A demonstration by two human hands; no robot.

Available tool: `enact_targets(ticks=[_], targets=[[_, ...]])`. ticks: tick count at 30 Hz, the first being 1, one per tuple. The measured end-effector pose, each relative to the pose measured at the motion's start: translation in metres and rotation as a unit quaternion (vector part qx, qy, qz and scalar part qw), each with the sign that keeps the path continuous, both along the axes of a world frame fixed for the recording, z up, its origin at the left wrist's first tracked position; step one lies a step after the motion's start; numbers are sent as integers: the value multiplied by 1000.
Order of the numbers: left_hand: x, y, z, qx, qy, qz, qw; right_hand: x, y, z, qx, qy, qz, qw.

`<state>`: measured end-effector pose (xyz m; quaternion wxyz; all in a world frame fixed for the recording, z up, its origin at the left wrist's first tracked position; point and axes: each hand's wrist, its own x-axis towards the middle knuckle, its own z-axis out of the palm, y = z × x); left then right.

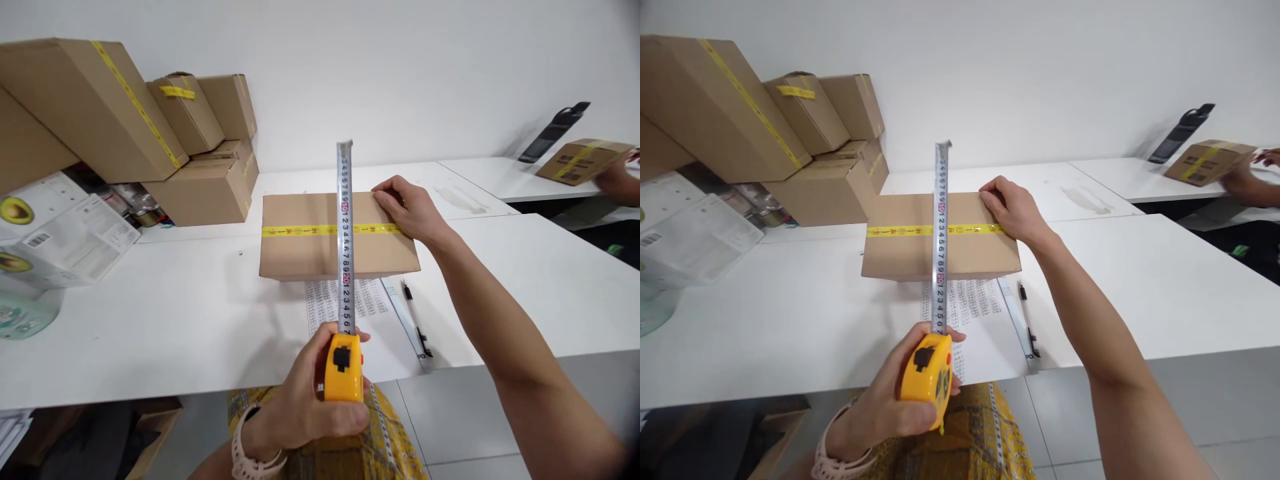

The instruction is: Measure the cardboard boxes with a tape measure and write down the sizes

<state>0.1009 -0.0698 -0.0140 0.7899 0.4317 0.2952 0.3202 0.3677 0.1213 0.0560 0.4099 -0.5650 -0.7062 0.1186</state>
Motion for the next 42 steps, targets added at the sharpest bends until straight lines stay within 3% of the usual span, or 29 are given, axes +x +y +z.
enact_targets(ticks=[6, 12, 17, 22, 30, 42], targets=[[15, -11, -25, -43, -28, 2, 999, -7, -10, 8, 31, -83, 3, 996], [26, -35, -51, -68, -37, 4, 997, -10, -3, 5, 99, -174, 22, 979], [29, -34, -42, -63, -39, 8, 997, -6, -2, 2, 127, -246, 31, 960], [28, -29, -30, -68, -40, -2, 997, -4, -2, 0, 129, -248, 41, 959], [33, -40, -50, -77, -29, 5, 997, -2, 2, -5, 157, -228, 55, 959], [31, -40, -49, -53, -33, -9, 998, -5, -2, -2, 134, -238, 44, 961]])
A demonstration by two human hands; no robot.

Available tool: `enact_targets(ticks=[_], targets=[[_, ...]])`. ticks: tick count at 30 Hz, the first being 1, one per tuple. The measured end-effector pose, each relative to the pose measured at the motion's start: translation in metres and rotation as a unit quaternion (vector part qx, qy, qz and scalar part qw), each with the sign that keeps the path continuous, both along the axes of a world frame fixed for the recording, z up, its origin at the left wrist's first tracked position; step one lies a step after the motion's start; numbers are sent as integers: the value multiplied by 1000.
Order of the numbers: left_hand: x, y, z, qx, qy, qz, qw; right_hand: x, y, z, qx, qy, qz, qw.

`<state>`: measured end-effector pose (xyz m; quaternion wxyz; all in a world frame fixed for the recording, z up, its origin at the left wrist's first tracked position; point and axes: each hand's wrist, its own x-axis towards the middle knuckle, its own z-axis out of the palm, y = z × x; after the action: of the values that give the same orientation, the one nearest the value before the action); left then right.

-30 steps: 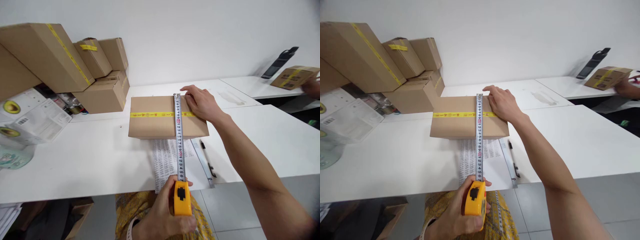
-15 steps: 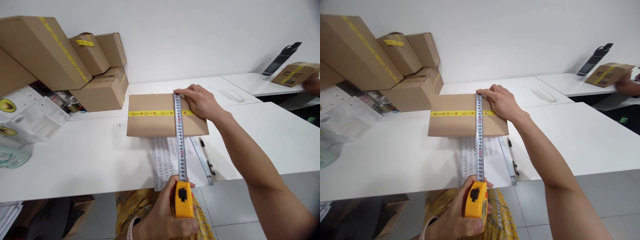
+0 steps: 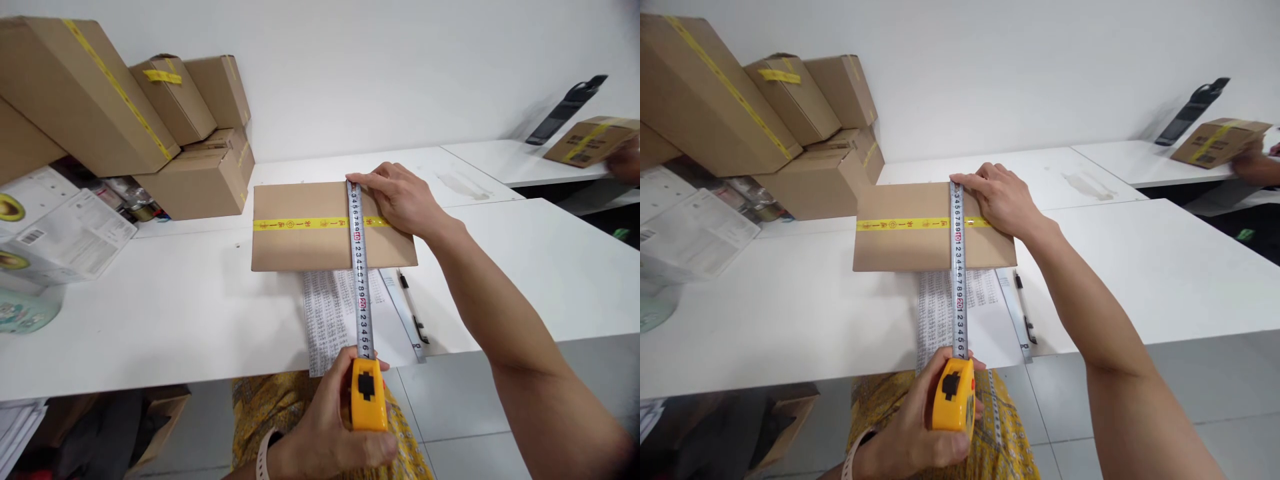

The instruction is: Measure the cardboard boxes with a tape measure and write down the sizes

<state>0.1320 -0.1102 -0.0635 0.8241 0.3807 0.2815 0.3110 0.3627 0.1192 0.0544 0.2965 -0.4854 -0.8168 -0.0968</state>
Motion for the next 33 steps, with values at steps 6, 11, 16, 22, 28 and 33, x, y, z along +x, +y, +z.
enact_targets(ticks=[6, 11, 16, 22, 28, 33], targets=[[-21, 4, 6, 78, 62, 35, 994, 3, 19, -4, -26, 67, -30, 997], [-45, 21, 11, 163, 154, 125, 967, 9, 53, -5, -157, 156, -42, 974], [-61, 18, 9, 206, 298, 77, 929, 8, 57, -2, -126, 238, -50, 962], [-66, 10, 2, 267, 381, -20, 885, -6, -23, 22, -151, 337, 125, 921], [-64, 11, -3, 263, 365, -21, 893, -9, -95, 24, -159, 387, 162, 894], [-61, 9, -7, 249, 306, 55, 917, -40, -142, -26, -166, 233, 283, 915]])
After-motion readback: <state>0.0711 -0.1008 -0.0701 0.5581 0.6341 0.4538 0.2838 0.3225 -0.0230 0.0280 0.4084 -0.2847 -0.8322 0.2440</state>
